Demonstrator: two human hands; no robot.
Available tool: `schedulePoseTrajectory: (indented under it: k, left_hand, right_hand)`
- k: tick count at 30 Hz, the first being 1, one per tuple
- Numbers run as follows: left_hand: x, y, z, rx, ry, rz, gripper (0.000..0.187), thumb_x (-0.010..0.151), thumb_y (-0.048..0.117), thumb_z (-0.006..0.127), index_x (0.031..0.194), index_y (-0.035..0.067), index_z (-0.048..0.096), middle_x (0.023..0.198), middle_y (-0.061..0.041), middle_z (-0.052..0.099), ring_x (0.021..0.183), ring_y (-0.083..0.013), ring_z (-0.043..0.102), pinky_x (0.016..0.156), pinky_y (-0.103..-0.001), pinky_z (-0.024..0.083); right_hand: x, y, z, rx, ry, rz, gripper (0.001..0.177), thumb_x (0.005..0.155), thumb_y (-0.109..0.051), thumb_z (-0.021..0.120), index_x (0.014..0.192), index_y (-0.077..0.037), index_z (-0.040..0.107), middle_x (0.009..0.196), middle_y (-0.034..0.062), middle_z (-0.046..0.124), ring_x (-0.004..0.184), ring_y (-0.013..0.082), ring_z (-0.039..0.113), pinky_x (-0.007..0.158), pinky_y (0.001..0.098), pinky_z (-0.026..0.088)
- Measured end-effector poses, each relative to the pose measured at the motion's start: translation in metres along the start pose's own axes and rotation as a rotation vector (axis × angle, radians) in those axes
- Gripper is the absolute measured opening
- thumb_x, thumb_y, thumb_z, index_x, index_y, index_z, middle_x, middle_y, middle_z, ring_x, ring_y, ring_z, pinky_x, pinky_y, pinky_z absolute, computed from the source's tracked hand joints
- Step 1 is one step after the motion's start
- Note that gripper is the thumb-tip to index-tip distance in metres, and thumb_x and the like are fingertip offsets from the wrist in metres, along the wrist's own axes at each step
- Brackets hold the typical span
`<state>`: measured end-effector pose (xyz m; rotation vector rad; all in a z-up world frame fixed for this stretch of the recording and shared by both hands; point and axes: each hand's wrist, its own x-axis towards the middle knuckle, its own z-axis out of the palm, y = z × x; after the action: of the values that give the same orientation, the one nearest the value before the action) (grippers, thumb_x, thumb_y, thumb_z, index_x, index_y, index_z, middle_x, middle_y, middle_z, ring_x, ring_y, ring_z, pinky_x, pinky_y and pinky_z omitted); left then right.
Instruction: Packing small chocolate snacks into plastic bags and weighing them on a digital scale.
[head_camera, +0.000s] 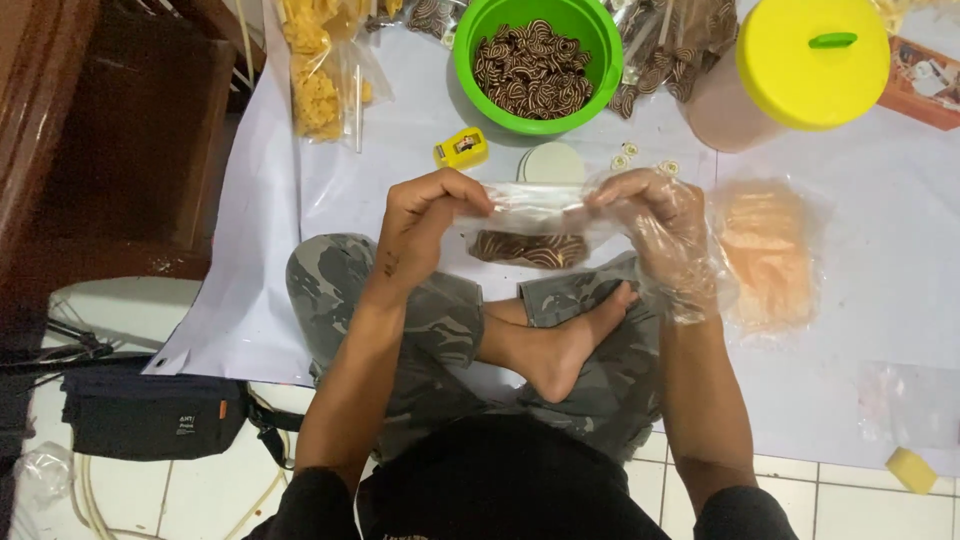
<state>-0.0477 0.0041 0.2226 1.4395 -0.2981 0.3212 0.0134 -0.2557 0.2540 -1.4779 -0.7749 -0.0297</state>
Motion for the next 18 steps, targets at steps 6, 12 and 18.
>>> schedulePoseTrajectory:
  k: [6,12,18]
  left_hand:
    - [0.001,0.015,0.003,0.052,-0.060,-0.109,0.049,0.098,0.037,0.043,0.094,0.003,0.077,0.079,-0.015,0.073,0.078,-0.0156,0.065,0.080,-0.035,0.057]
    - [-0.002,0.035,0.017,0.225,-0.031,-0.064,0.014,0.089,-0.004,0.074,0.101,0.003,0.073,0.092,-0.015,0.079,0.094,-0.0230,0.076,0.087,-0.038,0.061]
    - [-0.002,0.036,0.014,0.237,-0.011,-0.056,0.037,0.091,-0.002,0.073,0.127,0.005,0.069,0.098,-0.015,0.079,0.098,-0.0225,0.075,0.088,-0.037,0.063]
  right_hand:
    - [-0.015,0.034,-0.028,0.065,0.048,0.160,0.052,0.087,-0.034,0.045,0.099,0.008,0.073,0.086,0.0282,0.070,0.077,0.0280,0.069,0.079,0.0435,0.059]
    - [0.007,-0.016,-0.013,-0.058,-0.143,0.097,0.021,0.090,0.003,0.071,0.110,0.006,0.066,0.091,0.0210,0.071,0.085,0.0267,0.071,0.078,0.0385,0.060]
    - [0.005,-0.013,-0.014,-0.131,-0.122,0.042,0.033,0.094,0.011,0.063,0.127,0.010,0.060,0.094,0.0235,0.073,0.088,0.0284,0.073,0.082,0.0415,0.062]
